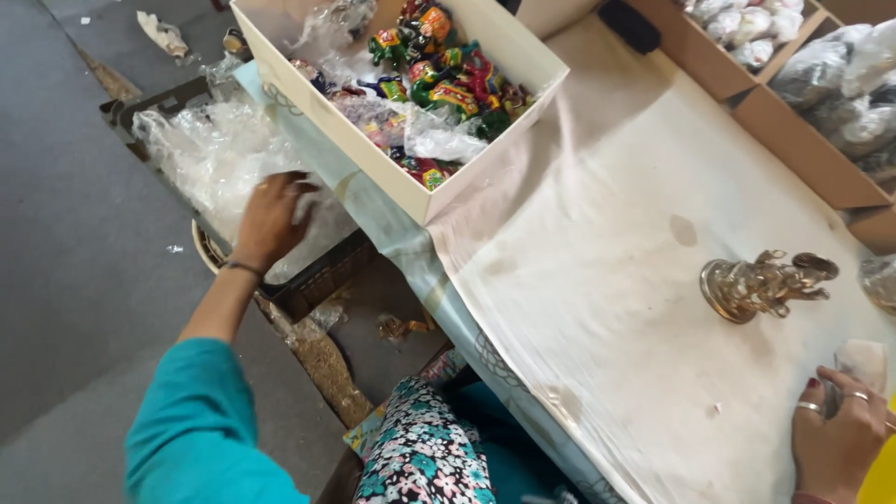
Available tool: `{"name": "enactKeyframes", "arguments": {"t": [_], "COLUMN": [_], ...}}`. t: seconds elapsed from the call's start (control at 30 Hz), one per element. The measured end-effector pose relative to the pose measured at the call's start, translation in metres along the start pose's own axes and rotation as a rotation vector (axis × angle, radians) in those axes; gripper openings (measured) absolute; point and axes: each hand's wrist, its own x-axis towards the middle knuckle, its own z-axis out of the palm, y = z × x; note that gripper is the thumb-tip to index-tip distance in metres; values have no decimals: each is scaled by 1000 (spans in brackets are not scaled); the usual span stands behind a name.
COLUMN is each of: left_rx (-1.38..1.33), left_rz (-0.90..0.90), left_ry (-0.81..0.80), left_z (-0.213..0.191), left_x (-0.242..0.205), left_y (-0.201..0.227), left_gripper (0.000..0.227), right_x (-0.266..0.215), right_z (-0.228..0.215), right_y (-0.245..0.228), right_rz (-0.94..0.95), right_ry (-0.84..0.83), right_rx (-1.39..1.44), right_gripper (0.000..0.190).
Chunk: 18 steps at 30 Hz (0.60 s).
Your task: The person wipes a small brass statue with a white cloth, then places it on a sheet of bubble wrap. They fold the bubble wrap around the statue to enclose it completely.
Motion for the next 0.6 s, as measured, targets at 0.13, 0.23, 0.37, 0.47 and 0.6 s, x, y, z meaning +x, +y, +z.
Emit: {"name": "enactKeyframes", "arguments": {"t": [0.13,0.23,0.37,0.47,0.6], "left_rx": [18,30,-15,103,92], "left_rz": [115,175,-135,-129,-292], "left_ry": [-68,-196,-133,172,216], "left_z": [35,90,79,38,15], "left_x": [24,16,14,15,18], "left_y": [19,-16,-39,-18,28], "left_gripper": [49,46,17,7,18], "right_x": [-5,-2,-6,-5,-5], "right_z": [1,-5,-3,-1,-4], "right_y": [3,-3,-2,1,-2], "right_rz": [37,80,101,84,70], "right_ry": [-16,-28,-33,-23,-32], "right_rx": [50,62,45,42,30], "right_gripper": [19,19,21,20,21]}}
